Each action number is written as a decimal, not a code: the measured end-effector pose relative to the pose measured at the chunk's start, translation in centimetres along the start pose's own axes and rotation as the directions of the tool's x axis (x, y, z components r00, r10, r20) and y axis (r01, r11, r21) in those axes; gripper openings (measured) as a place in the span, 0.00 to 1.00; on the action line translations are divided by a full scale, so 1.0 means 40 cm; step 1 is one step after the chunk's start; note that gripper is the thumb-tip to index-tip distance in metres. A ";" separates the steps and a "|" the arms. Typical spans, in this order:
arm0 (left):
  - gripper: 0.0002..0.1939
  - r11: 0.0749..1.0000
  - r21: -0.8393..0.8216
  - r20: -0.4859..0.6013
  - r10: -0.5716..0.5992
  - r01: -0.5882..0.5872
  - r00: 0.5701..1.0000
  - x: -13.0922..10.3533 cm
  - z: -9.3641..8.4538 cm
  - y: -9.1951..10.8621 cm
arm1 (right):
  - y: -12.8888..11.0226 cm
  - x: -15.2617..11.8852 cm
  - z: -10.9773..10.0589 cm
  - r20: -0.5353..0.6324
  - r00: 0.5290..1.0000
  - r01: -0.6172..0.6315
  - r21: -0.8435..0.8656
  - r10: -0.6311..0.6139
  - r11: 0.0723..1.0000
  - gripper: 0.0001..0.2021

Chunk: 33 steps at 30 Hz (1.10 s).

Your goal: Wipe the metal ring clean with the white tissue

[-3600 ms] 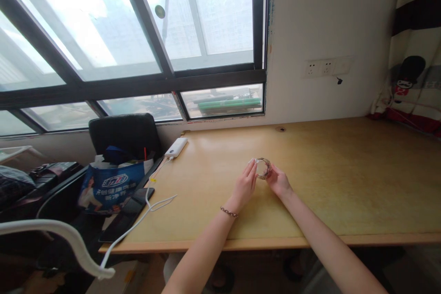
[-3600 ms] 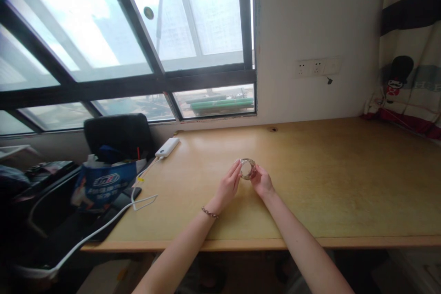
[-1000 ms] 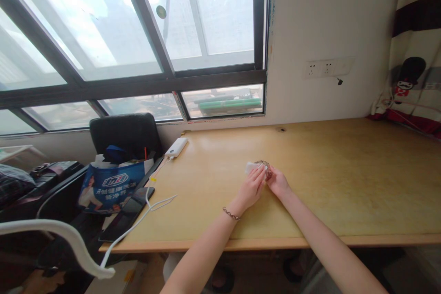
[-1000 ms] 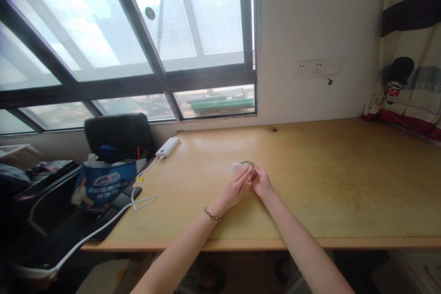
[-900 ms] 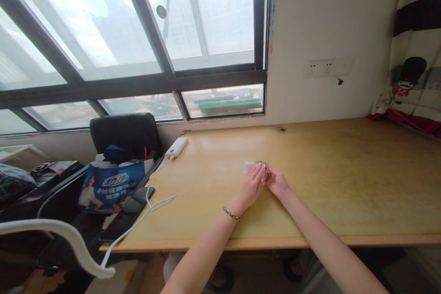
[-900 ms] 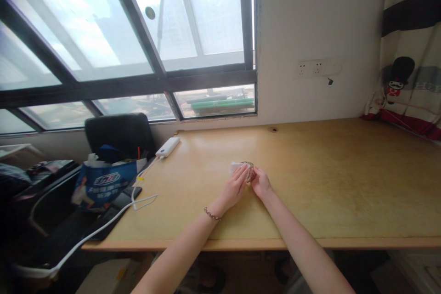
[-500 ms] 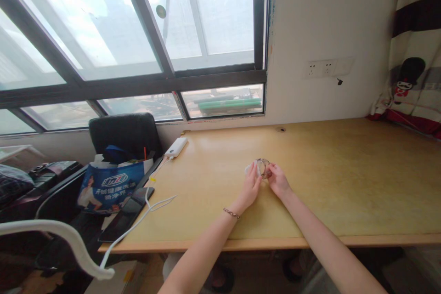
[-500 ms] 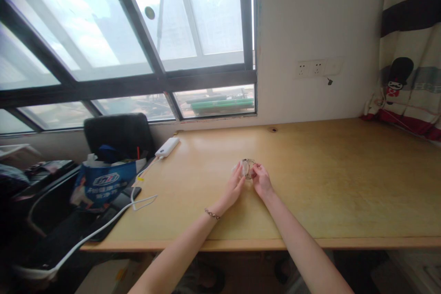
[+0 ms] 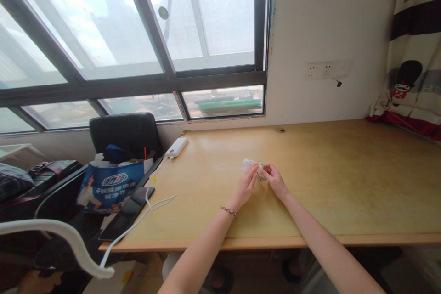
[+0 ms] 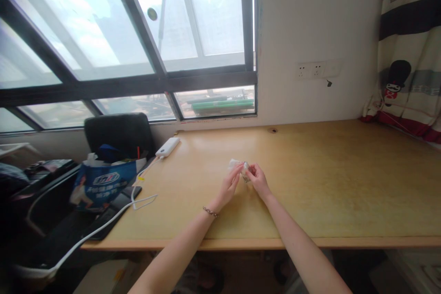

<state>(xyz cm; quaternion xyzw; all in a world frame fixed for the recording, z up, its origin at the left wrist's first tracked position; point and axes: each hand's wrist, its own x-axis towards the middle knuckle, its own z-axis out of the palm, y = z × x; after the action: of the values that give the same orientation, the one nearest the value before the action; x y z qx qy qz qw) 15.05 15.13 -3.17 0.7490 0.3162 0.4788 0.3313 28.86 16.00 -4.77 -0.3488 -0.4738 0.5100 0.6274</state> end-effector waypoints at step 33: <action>0.16 0.314 -0.775 0.366 -0.484 0.548 0.795 0.004 0.025 -0.034 | 0.008 -0.002 -0.022 -0.002 0.950 0.258 -0.560 -0.313 0.787 0.04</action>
<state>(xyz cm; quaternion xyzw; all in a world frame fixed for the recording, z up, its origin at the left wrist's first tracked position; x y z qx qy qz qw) 15.84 15.87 -4.50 0.3588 0.2484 0.4133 0.7993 29.59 16.02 -5.34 -0.4634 -0.6177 0.2330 0.5911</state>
